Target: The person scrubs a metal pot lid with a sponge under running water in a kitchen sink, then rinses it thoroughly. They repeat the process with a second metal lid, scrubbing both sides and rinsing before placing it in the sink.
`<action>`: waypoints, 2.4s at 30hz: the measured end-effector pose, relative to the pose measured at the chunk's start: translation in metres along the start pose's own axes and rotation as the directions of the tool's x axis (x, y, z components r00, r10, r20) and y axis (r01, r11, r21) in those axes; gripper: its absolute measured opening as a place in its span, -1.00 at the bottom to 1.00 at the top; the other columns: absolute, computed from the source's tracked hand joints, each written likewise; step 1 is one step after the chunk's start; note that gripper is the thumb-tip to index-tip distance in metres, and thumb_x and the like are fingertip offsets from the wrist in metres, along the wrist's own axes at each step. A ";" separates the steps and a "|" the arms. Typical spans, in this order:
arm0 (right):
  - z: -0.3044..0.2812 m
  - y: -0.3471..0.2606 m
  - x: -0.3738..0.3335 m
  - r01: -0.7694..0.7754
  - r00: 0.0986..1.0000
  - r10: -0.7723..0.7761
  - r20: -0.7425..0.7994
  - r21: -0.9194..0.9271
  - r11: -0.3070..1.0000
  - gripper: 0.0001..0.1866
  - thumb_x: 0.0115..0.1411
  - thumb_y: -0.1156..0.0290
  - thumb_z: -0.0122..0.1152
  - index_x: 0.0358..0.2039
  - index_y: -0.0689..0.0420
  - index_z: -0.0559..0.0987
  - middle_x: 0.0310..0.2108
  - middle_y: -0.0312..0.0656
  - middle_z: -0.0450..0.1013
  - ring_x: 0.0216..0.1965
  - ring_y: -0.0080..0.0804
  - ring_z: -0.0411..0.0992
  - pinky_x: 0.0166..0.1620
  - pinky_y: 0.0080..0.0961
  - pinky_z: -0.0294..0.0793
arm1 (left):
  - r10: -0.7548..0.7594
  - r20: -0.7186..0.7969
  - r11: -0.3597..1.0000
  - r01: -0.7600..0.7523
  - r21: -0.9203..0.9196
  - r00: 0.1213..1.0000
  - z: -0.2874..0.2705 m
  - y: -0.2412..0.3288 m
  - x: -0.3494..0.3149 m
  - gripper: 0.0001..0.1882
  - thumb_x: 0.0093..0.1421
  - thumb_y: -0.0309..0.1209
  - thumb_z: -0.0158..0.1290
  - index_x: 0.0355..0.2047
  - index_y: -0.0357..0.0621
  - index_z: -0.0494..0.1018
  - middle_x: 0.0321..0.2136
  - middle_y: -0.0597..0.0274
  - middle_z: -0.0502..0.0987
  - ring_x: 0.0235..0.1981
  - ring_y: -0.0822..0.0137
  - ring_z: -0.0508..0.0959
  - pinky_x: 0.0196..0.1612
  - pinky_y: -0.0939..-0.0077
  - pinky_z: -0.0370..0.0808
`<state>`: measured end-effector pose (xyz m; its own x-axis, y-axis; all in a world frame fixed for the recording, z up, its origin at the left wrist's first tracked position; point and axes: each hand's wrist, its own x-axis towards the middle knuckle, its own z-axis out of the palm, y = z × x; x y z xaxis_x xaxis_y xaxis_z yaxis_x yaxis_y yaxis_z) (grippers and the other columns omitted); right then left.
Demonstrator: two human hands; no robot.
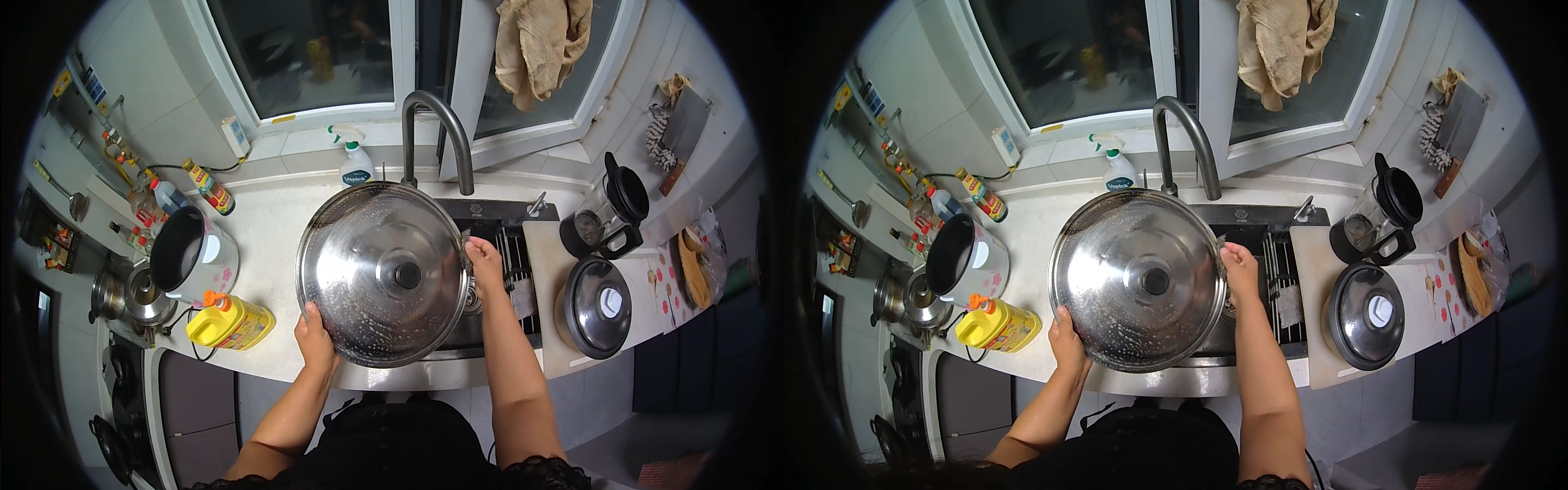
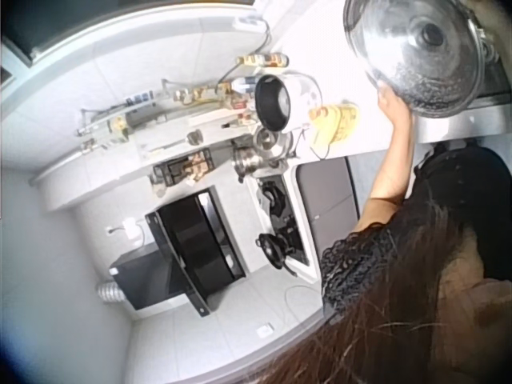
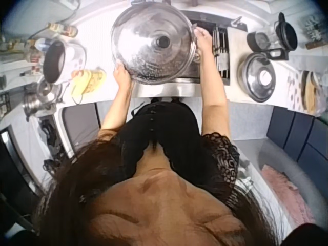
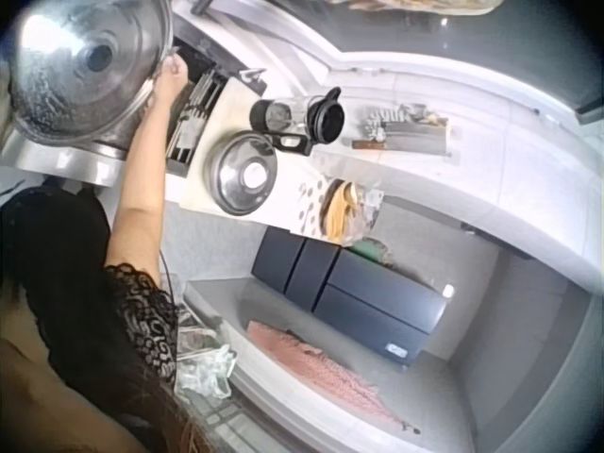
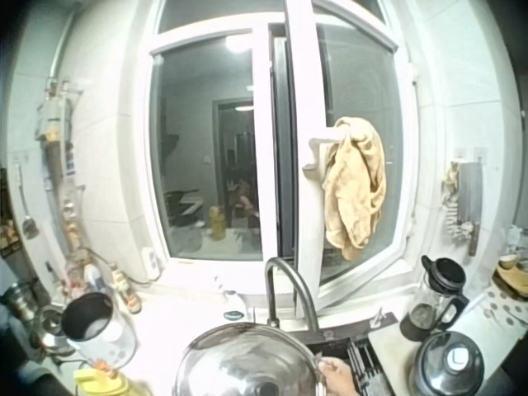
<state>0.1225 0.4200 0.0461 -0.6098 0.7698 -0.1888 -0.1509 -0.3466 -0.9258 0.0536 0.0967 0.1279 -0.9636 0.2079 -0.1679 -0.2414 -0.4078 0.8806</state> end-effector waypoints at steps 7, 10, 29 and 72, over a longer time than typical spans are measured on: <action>-0.022 -0.011 0.003 0.101 0.994 -0.099 0.034 -0.043 0.994 -0.74 0.09 0.55 0.24 -0.17 0.24 0.52 -0.37 -0.35 0.44 -0.36 -0.66 0.35 -0.22 -0.73 0.36 | -0.421 0.528 0.906 0.308 0.291 0.738 -0.045 0.018 0.016 -0.38 0.12 -0.40 0.14 0.15 -0.28 0.17 -0.02 0.07 0.44 -0.06 0.28 0.49 0.05 0.34 0.41; -0.017 -0.026 0.001 0.176 0.984 -0.168 0.066 -0.126 0.976 -0.72 0.07 0.54 0.26 -0.16 0.23 0.54 -0.37 -0.36 0.43 -0.33 -0.67 0.35 -0.23 -0.75 0.33 | -0.354 0.581 0.899 0.437 -0.004 0.733 -0.016 0.042 0.045 -0.28 0.10 -0.51 0.11 0.22 -0.16 0.03 0.02 0.01 0.39 0.00 0.19 0.48 0.02 0.23 0.51; 0.095 -0.038 -0.045 0.612 0.772 -0.495 0.398 -0.673 0.414 -0.78 0.07 0.44 0.18 -0.24 0.08 0.65 -0.35 -0.08 0.50 -0.33 -0.18 0.43 -0.22 -0.38 0.42 | -0.248 0.192 0.961 0.216 0.174 0.950 0.021 0.008 0.033 -0.69 0.26 -0.26 0.02 -0.21 -0.33 0.43 -0.38 0.17 0.55 -0.44 0.41 0.53 -0.33 0.51 0.51; 0.128 -0.057 -0.082 0.810 0.583 -0.637 0.505 -0.422 0.406 -0.82 0.08 0.47 0.14 -0.30 0.08 0.65 -0.40 -0.11 0.47 -0.29 -0.17 0.40 -0.17 -0.36 0.40 | -0.114 0.269 0.980 0.064 0.186 0.956 0.024 0.005 0.007 -0.67 0.28 -0.30 0.00 -0.13 -0.38 0.43 -0.25 0.16 0.53 -0.27 0.40 0.50 -0.13 0.49 0.45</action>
<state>0.0818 0.3080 0.1567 -0.6522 0.3985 0.6449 -0.2267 0.7093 -0.6675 0.0488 0.1170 0.1419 -0.8633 0.4845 -0.1415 -0.2772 -0.2208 0.9351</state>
